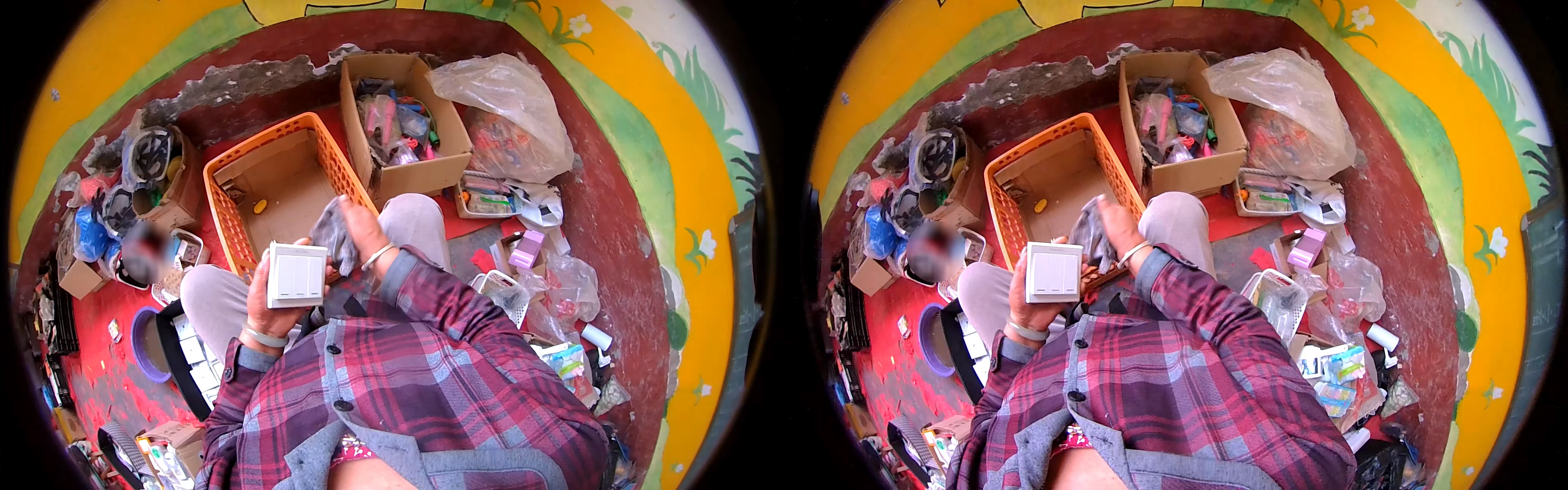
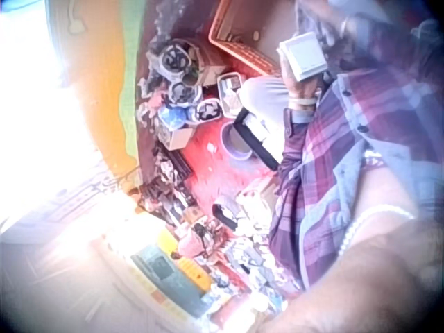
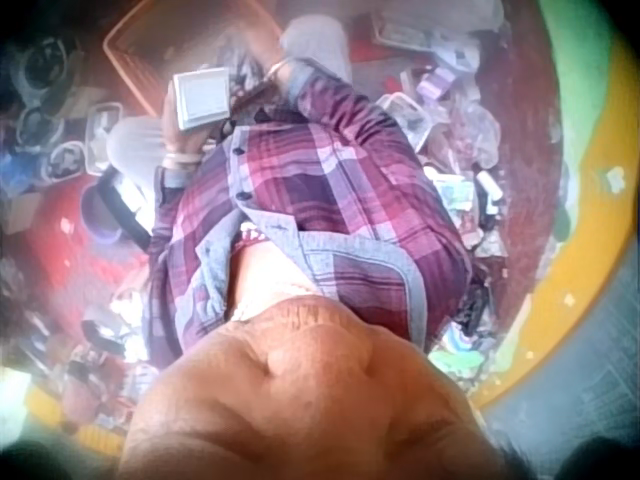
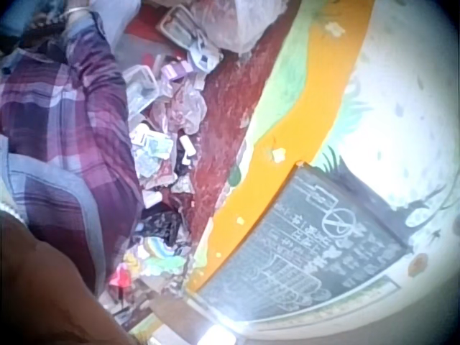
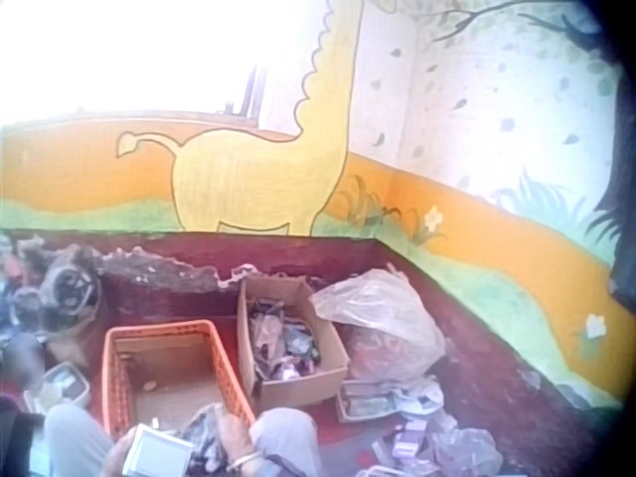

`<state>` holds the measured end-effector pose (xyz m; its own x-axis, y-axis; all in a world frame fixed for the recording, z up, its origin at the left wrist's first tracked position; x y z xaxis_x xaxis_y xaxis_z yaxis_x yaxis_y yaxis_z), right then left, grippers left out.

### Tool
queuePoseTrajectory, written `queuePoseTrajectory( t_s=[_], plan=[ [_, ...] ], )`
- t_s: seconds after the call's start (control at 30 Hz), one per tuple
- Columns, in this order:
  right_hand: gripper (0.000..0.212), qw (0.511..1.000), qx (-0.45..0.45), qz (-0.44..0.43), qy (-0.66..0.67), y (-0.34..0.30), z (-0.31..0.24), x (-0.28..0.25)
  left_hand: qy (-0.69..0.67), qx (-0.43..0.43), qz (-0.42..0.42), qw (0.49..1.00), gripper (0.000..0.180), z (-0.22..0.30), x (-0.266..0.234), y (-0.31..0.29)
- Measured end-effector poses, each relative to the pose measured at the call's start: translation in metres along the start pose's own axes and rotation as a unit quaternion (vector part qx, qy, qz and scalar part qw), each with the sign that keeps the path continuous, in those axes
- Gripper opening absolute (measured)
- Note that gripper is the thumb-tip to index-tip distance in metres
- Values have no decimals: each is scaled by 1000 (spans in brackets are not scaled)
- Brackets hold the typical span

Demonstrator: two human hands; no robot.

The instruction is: The person wipes various small electrical or mechanical components with a cloth, handling items one at a time from an orange basket and placing some into a compartmentalized tray.

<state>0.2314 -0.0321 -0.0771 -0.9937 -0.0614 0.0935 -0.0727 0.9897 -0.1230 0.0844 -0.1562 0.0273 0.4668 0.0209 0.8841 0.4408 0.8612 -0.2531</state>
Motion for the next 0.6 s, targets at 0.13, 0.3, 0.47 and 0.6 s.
queuePoseTrajectory(
  t_s=[0.13,0.3,0.47,0.6],
  plan=[
    [36,911,124,-99,381,-29,-51,21,-31,98,90,991,54,18,-34,0],
    [33,925,100,-240,276,-68,-41,92,309,273,195,890,58,12,-73,23],
    [24,931,152,-136,301,-54,-17,78,633,283,154,704,64,13,-65,23],
    [21,913,209,-69,342,-42,8,53,433,253,121,857,52,18,-42,12]
  ],
)
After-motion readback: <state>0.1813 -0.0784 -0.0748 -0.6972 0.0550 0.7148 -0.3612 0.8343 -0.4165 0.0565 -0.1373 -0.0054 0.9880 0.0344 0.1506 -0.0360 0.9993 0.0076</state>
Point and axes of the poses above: each hand's wrist, its own y-axis towards the middle knuckle, its own x-axis out of the palm, z = x × y, the point moved 6 cm from there along y, towards the middle knuckle, and after that the axes turned 3 degrees about -y, right-handed, at the moved point
